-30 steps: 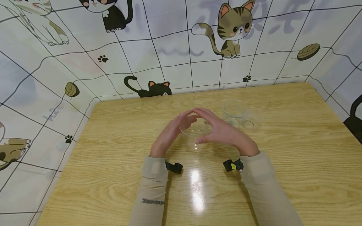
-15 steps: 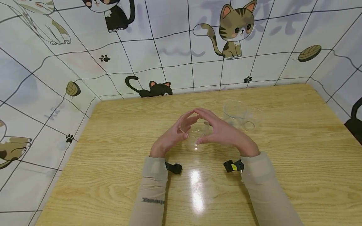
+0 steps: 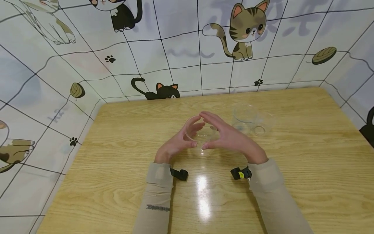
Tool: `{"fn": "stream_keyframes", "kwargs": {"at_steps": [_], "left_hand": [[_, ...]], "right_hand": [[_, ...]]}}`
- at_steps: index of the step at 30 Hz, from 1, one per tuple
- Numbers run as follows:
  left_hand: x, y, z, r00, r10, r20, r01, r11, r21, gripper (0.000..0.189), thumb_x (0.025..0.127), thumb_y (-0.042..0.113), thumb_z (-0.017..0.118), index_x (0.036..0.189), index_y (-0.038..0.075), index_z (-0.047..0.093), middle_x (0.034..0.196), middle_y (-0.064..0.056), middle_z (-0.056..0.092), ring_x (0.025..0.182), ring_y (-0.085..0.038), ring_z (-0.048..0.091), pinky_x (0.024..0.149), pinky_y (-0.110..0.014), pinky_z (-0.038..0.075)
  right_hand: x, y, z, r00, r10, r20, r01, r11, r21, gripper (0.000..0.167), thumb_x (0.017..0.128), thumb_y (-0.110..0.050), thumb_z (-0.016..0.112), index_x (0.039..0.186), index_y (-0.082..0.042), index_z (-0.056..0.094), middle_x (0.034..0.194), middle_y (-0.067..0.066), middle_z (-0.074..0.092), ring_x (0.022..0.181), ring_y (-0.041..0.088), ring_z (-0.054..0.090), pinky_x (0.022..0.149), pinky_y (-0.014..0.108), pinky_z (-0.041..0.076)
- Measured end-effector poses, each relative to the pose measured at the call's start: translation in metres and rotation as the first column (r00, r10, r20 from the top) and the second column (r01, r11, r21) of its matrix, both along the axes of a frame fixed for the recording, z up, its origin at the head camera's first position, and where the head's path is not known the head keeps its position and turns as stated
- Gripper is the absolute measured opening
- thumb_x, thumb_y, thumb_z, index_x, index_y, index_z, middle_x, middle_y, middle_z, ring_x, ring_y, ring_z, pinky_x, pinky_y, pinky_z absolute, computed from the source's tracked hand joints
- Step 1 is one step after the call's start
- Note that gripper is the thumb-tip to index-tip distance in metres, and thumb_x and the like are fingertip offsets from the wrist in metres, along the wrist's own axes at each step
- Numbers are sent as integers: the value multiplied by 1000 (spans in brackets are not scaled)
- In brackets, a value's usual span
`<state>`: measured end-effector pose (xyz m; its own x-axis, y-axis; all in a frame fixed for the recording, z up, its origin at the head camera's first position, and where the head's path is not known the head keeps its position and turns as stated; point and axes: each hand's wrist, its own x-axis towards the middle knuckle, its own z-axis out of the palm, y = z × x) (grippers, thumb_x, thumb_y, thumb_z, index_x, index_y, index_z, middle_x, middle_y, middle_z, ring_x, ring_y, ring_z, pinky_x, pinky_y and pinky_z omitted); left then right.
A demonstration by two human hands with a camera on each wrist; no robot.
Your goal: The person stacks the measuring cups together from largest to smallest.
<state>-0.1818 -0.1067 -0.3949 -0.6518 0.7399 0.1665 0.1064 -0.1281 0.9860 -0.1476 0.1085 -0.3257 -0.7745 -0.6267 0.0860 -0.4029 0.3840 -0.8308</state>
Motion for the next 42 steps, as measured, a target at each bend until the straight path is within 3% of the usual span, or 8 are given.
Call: {"fn": "stream_keyframes", "kwargs": {"at_steps": [5, 15, 30, 42], "left_hand": [[1, 0, -1, 1000, 20, 6, -20, 1000, -3, 90, 76, 30, 70, 142, 17, 11, 145, -17, 16, 133, -32, 11, 100, -59, 10], [3, -5, -9, 997, 68, 35, -67, 997, -31, 95, 71, 43, 70, 141, 12, 14, 144, -17, 21, 132, -31, 17, 102, -54, 12], [3, -3, -15, 998, 64, 25, -64, 998, -16, 88, 75, 41, 67, 141, 12, 16, 143, -17, 23, 131, -32, 19, 103, -53, 13], [2, -2, -13, 999, 39, 32, -39, 999, -3, 90, 75, 40, 67, 141, 10, 13, 144, -18, 20, 132, -33, 16, 104, -51, 11]], "right_hand": [[-2, -1, -7, 1000, 5, -15, -6, 1000, -21, 91, 74, -24, 73, 143, -15, 14, 148, 2, 6, 131, 27, 21, 100, 49, 24], [-20, -1, -37, 997, -22, -75, 24, 999, 24, 95, 70, -43, 72, 140, -39, 9, 147, -14, 6, 131, 15, 18, 99, 44, 29], [-15, -1, -38, 996, -93, -5, 94, 995, 37, 95, 66, -56, 69, 138, -47, 7, 145, -22, 3, 130, 13, 22, 97, 49, 29], [-16, 2, -37, 995, -52, -87, 58, 996, 65, 95, 71, -48, 69, 140, -41, 4, 146, -17, -1, 134, 17, 6, 100, 54, 21]]}}
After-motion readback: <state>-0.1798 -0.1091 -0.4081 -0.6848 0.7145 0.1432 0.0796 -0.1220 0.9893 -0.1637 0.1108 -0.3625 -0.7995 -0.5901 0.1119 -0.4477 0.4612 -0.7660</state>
